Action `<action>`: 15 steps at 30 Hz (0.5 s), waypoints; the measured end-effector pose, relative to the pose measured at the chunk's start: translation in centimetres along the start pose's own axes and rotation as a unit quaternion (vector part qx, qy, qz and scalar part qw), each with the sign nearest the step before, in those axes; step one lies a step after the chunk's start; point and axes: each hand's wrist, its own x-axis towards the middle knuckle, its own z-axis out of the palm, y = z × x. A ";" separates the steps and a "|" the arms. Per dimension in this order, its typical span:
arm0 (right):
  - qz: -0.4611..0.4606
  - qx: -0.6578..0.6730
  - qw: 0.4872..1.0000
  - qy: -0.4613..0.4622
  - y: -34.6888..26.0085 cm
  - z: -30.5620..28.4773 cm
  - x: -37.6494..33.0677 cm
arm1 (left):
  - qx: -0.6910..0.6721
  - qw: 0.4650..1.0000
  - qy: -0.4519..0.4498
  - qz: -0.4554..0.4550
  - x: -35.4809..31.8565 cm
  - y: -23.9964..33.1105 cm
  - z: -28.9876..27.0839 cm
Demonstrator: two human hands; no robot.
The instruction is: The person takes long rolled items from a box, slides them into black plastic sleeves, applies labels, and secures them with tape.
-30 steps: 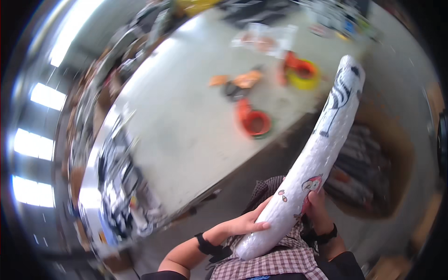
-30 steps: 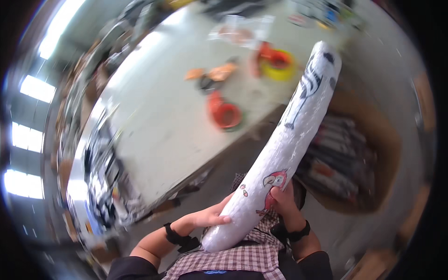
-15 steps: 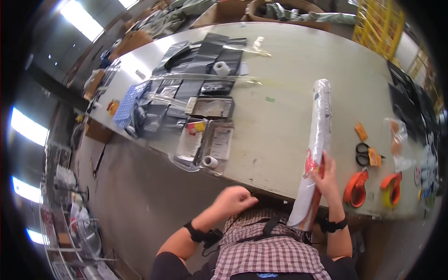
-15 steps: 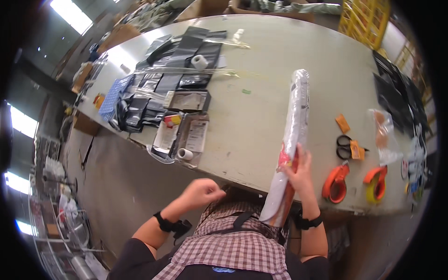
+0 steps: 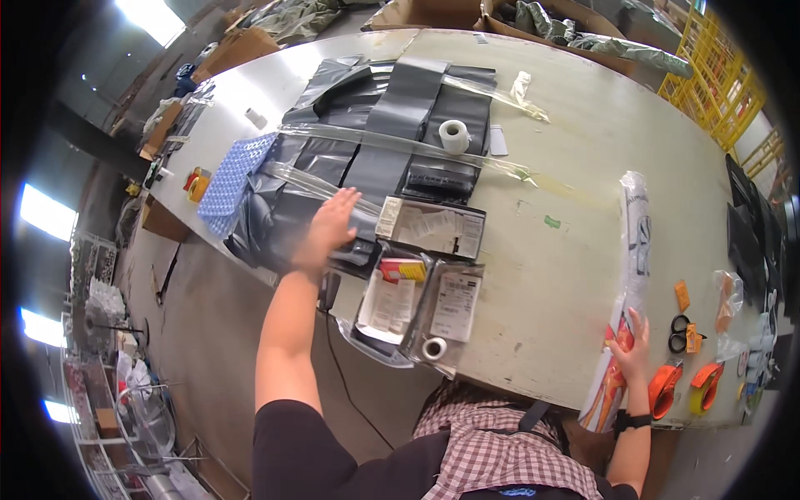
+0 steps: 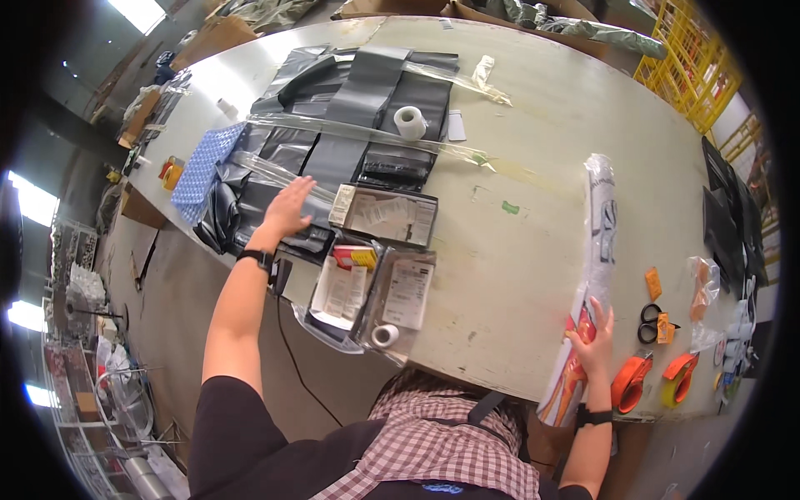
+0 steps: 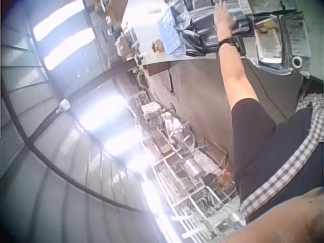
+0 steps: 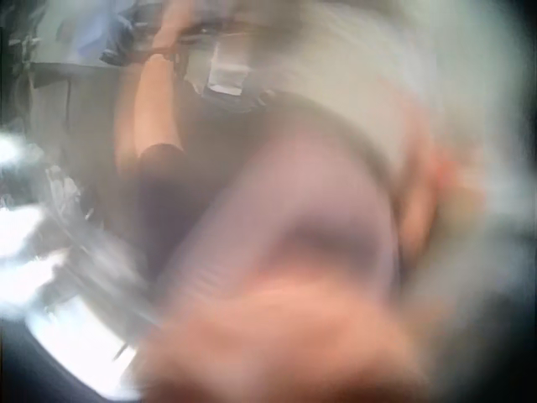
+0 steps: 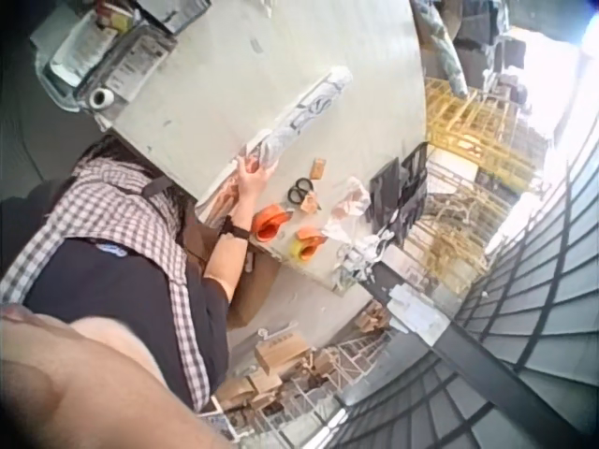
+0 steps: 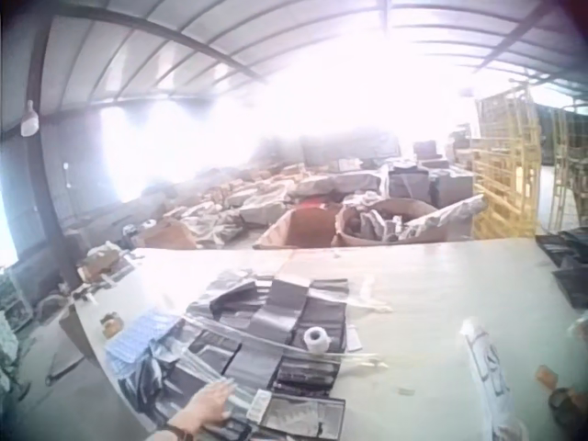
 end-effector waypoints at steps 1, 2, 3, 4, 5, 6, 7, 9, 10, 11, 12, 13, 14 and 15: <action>0.017 -0.021 1.000 -0.012 -0.3 -0.2 -0.5 | -0.005 1.000 -0.002 0.002 0.5 -0.9 0.7; 0.036 -0.044 0.998 -0.026 -0.3 -0.4 -1.5 | -0.004 0.995 -0.104 0.012 1.1 -1.2 1.1; 0.042 -0.049 0.998 -0.029 -0.6 -0.3 -2.3 | -0.003 0.978 -0.206 0.023 1.2 -1.5 1.5; 0.060 -0.056 0.996 -0.026 -0.9 -0.2 -3.0 | -0.024 0.962 -0.265 -0.066 0.6 -2.0 2.4; 0.080 -0.066 0.994 -0.020 -1.1 -0.6 -3.7 | -0.031 0.961 -0.269 -0.060 -0.1 -2.3 2.8; 0.083 -0.070 0.994 -0.020 -1.1 -0.7 -3.6 | -0.024 0.972 -0.233 -0.003 -1.1 -3.0 2.9; 0.127 -0.032 0.990 -0.044 -0.7 -1.2 -3.4 | -0.016 0.979 -0.195 0.052 -2.1 -3.3 3.1; 0.172 0.005 0.983 -0.068 -1.1 -1.6 -3.2 | -0.007 0.993 -0.103 0.066 -2.6 -2.6 1.4; 0.180 -0.058 0.975 -0.118 -1.8 -2.0 -2.4 | -0.059 0.995 -0.068 0.053 -2.9 -3.0 0.8; 0.188 -0.121 0.961 -0.165 -2.4 -2.9 -1.3 | -0.113 0.992 -0.029 0.041 -3.0 -3.1 -0.1; 0.164 -0.307 0.923 -0.166 -6.5 -3.2 0.0 | -0.093 0.996 -0.004 0.005 -2.9 -2.6 -2.5; 0.163 -0.308 0.922 -0.167 -8.8 -3.3 1.1 | -0.073 0.997 0.022 -0.030 -3.1 -2.2 -6.0; 0.015 -0.249 0.955 -0.162 -10.7 -3.3 2.3 | -0.036 0.996 0.067 -0.043 -4.0 -2.3 -8.5; -0.134 -0.181 0.962 -0.153 -12.8 -3.0 3.4 | 0.003 0.992 0.112 -0.056 -5.1 -1.9 -11.0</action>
